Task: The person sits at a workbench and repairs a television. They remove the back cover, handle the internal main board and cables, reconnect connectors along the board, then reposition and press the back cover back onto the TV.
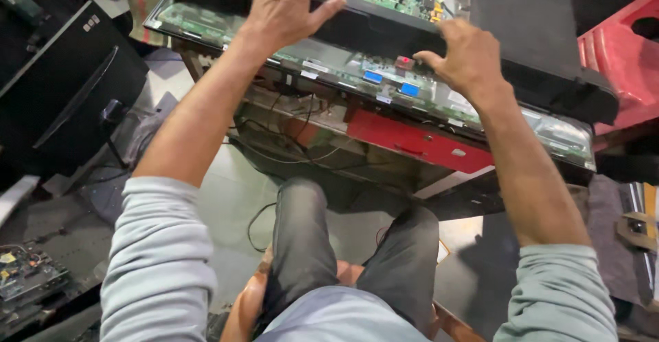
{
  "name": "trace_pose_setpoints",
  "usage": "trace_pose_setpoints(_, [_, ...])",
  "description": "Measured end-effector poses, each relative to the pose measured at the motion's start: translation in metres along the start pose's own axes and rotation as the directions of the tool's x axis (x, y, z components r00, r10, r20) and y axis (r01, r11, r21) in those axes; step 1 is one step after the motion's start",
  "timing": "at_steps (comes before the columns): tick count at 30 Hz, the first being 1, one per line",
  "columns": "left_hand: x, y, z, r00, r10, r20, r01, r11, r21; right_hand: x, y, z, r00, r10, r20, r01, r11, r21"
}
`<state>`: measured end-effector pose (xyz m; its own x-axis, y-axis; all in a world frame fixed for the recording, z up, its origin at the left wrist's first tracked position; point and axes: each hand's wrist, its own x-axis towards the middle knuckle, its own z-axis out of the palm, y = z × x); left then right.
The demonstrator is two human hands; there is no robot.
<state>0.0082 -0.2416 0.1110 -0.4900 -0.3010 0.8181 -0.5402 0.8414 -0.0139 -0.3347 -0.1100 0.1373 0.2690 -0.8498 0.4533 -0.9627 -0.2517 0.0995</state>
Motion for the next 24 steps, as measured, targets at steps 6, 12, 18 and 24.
trace_pose_setpoints(6, [0.021, -0.004, 0.041, 0.986, -0.048, 0.162, 0.033, 0.995, 0.098, 0.03, 0.012, 0.011, 0.973, -0.022, 0.228, 0.039, 0.997, -0.071])
trace_pose_setpoints(12, [0.024, -0.007, 0.045, 0.968, -0.083, 0.237, 0.055, 0.991, 0.121, 0.039, 0.015, 0.008, 0.948, -0.02, 0.319, 0.049, 0.996, -0.081])
trace_pose_setpoints(18, [0.021, -0.01, 0.045, 0.965, -0.063, 0.256, 0.028, 0.99, 0.141, 0.032, 0.039, -0.01, 0.998, -0.065, 0.008, 0.062, 0.977, 0.203])
trace_pose_setpoints(24, [0.021, -0.01, 0.046, 0.966, -0.039, 0.255, 0.008, 0.993, 0.122, 0.023, 0.044, -0.006, 0.995, 0.007, -0.103, 0.011, 0.985, 0.171])
